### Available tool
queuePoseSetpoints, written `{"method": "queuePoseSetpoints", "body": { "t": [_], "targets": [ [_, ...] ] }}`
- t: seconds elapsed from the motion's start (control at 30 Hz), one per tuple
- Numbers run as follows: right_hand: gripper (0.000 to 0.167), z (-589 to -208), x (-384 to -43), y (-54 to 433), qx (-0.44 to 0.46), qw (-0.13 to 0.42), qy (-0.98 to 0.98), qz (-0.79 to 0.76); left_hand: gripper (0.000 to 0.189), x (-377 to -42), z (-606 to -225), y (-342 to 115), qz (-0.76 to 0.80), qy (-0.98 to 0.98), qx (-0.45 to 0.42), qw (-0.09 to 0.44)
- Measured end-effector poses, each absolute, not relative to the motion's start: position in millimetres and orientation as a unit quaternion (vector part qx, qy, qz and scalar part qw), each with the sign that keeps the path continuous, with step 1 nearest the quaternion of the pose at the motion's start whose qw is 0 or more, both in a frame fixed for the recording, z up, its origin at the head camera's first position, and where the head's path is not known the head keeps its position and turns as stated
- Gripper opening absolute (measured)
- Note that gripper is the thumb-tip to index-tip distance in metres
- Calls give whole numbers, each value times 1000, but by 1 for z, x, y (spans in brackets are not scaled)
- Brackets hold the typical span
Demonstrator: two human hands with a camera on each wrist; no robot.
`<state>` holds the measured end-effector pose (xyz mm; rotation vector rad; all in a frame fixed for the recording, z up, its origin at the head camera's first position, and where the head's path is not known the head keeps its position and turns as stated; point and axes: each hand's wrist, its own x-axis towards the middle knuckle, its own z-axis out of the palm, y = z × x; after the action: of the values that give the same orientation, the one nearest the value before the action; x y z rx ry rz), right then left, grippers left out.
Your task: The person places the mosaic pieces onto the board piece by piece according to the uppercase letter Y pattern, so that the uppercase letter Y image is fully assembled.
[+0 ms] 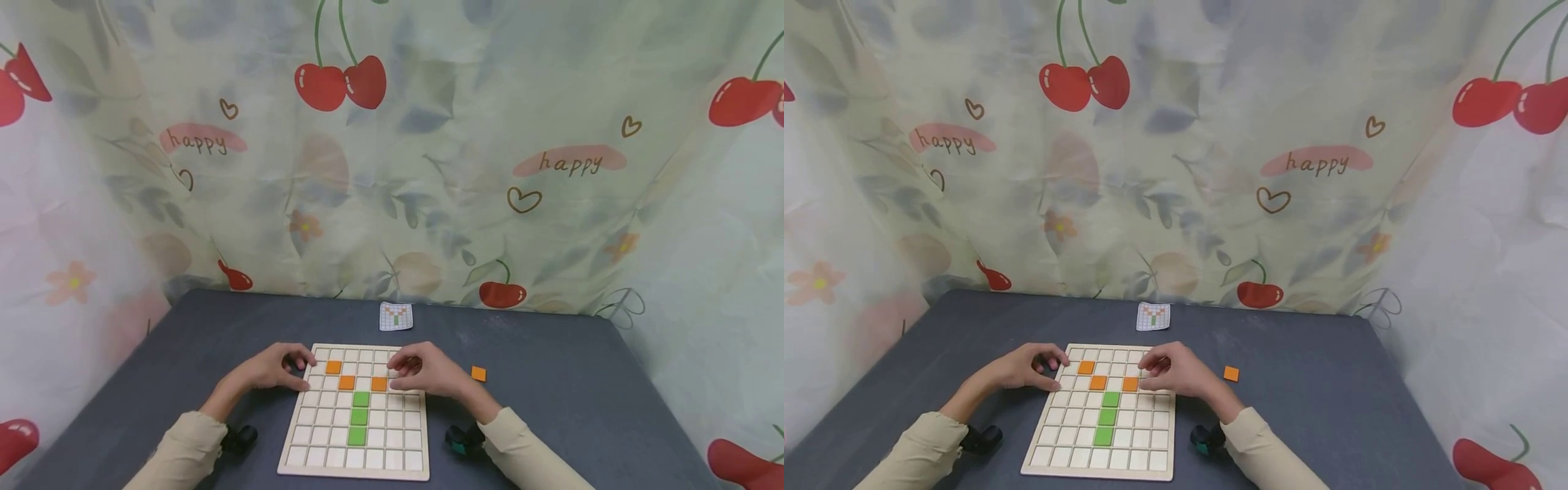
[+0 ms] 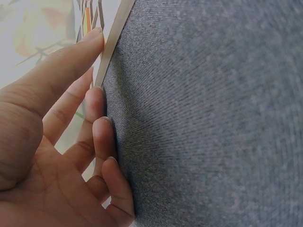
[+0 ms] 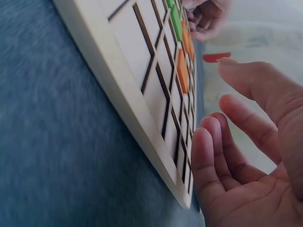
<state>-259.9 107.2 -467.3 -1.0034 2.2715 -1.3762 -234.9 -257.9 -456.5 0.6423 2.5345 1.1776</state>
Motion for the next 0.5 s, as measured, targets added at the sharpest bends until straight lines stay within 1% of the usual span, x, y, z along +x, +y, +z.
{"method": "queuePoseSetpoints", "body": {
  "t": [0.2,0.5],
  "targets": [
    [30,-464,-257,123,-352,142,787,-487,36,-235,-458,-256,414,875,207,144],
    [27,-460,-249,151,-334,156,793,-486,35,-234,-457,-255,416,876,194,144]
  ]
}}
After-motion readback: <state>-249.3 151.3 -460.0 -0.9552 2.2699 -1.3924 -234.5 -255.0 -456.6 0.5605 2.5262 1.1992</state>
